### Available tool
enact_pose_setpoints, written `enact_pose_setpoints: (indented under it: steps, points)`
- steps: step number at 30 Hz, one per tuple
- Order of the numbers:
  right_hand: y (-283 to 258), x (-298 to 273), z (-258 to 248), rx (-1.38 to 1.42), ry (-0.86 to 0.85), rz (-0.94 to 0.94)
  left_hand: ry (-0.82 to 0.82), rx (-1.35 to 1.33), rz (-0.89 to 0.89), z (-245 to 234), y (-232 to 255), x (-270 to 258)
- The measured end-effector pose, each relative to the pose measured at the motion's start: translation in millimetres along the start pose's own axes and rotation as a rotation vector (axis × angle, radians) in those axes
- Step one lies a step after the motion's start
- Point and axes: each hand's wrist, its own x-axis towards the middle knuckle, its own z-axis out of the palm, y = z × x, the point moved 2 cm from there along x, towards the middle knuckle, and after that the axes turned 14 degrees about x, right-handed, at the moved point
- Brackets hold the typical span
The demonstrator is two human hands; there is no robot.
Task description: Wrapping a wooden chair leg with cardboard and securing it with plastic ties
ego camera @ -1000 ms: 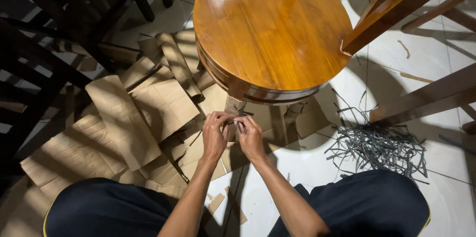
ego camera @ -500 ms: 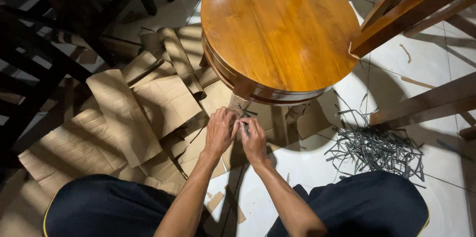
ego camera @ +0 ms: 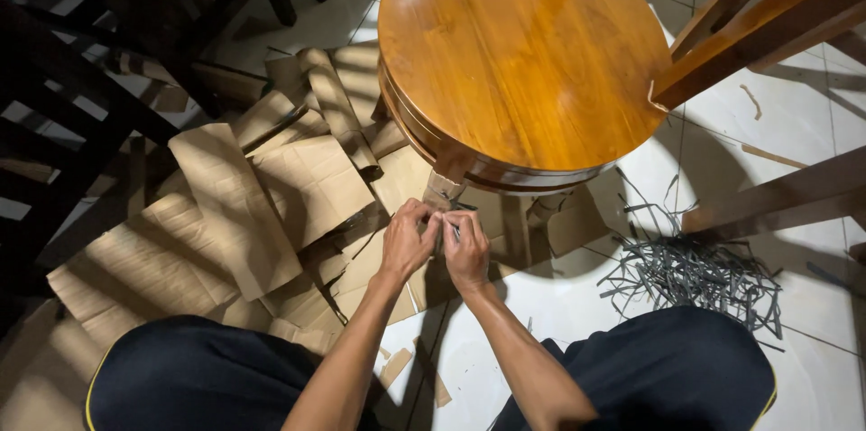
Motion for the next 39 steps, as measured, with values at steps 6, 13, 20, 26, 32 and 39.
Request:
enact_pose_setpoints:
  steps: [6,13,20,26,32,39]
  points:
    - [-4,0,-7,0.014,-0.037,0.002,-0.018,0.095,0.100,-2,-1,3]
    - [4,-4,-9,0.003,-0.023,0.031,0.001,0.055,0.070,4,-2,2]
    - [8,-10,-1,0.022,0.067,0.095,-0.038,-0.009,0.000,0,5,-2]
    - [6,-8,-2,0.049,0.069,0.061,-0.073,-0.115,-0.209,1,4,-2]
    - [5,-8,-4,0.070,0.049,0.044,-0.078,-0.356,-0.406,30,-18,1]
    - [26,-22,3,0.079,0.043,0.174,0.011,-0.401,-0.544,33,-15,3]
